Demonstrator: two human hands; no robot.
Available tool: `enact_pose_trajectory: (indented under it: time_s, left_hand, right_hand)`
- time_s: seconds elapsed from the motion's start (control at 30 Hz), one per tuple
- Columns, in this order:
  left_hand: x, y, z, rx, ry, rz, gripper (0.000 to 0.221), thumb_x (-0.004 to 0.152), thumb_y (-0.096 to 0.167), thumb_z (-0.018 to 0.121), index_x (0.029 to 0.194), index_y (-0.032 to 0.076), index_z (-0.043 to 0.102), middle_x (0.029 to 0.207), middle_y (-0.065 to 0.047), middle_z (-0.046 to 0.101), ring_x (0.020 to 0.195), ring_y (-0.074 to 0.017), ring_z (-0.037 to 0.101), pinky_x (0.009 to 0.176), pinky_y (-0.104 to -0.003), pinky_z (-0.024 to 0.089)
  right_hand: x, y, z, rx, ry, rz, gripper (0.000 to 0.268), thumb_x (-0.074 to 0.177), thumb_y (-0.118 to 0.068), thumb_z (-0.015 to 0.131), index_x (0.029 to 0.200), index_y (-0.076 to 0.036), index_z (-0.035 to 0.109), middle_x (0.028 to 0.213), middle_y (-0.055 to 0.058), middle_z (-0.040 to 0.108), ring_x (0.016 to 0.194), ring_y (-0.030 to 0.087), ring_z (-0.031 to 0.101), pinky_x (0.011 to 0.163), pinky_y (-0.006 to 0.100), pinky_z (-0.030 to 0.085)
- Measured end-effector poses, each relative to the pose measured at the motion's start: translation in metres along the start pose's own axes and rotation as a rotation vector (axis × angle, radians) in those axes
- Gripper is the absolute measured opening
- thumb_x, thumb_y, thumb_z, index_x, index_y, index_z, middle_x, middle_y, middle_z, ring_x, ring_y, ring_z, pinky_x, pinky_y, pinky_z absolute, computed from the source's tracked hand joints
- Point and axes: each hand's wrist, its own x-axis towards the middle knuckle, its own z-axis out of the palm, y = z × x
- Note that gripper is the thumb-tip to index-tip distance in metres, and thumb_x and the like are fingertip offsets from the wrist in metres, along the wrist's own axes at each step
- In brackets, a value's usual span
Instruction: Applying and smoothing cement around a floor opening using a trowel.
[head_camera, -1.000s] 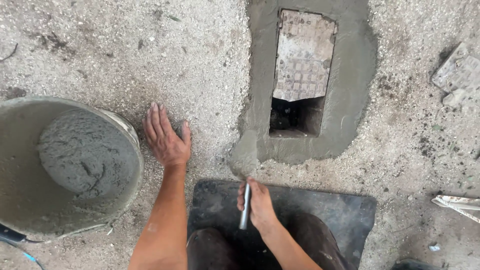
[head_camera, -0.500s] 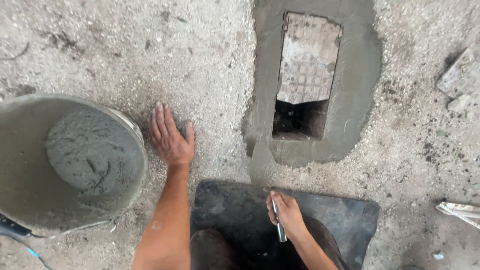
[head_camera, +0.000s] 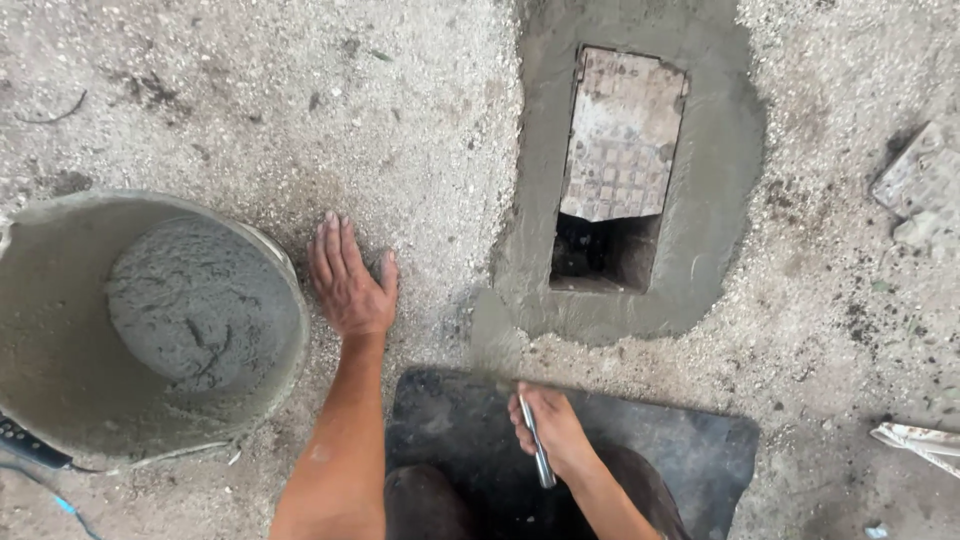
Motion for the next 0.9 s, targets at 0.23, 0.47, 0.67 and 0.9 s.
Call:
enact_pose_trajectory:
  time_s: [0.23, 0.47, 0.67, 0.9]
  left_hand:
    - [-0.002, -0.002, 0.002, 0.022, -0.094, -0.032, 0.072, 0.104, 0.048, 0.049, 0.157, 0.002, 0.036, 0.165, -0.018, 0.033, 0.153, -0.0348, 0.031, 0.128, -0.051, 0.02]
    - [-0.006, -0.002, 0.006, -0.024, 0.091, 0.0, 0.065, 0.107, 0.051, 0.045, 0.148, 0.001, 0.052, 0.156, -0.018, 0.046, 0.144, -0.0381, 0.043, 0.122, -0.052, 0.033]
    - [0.002, 0.017, -0.016, -0.141, 0.058, -0.035, 0.066, 0.108, 0.047, 0.054, 0.16, 0.012, 0.031, 0.166, -0.008, 0.027, 0.155, -0.0322, 0.027, 0.132, -0.051, 0.029]
    - [-0.001, 0.129, -0.13, -1.157, -0.055, -1.211, 0.056, 0.102, 0.033, 0.05, 0.153, 0.014, 0.04, 0.165, -0.01, 0.033, 0.151, -0.0278, 0.034, 0.124, -0.05, 0.028]
  right_hand:
    - [0.032, -0.061, 0.031, 0.121, 0.083, 0.014, 0.035, 0.113, -0.023, 0.045, 0.09, 0.0, 0.058, 0.068, 0.008, 0.054, 0.045, 0.014, 0.046, 0.036, 0.028, 0.039]
    - [-0.041, 0.034, 0.001, 0.02, -0.023, 0.051, 0.044, 0.106, -0.03, 0.055, 0.075, 0.001, 0.059, 0.059, 0.007, 0.046, 0.041, 0.012, 0.041, 0.035, 0.026, 0.025]
    - [-0.157, 0.004, -0.012, -0.006, 0.117, -0.158, 0.039, 0.102, -0.019, 0.06, 0.07, 0.001, 0.052, 0.051, 0.008, 0.041, 0.04, 0.016, 0.037, 0.039, 0.033, 0.027]
    - [-0.186, -0.045, 0.057, -0.096, 0.091, -0.629, 0.021, 0.1, -0.021, 0.056, 0.099, -0.003, 0.065, 0.079, 0.015, 0.077, 0.069, 0.023, 0.074, 0.071, 0.033, 0.057]
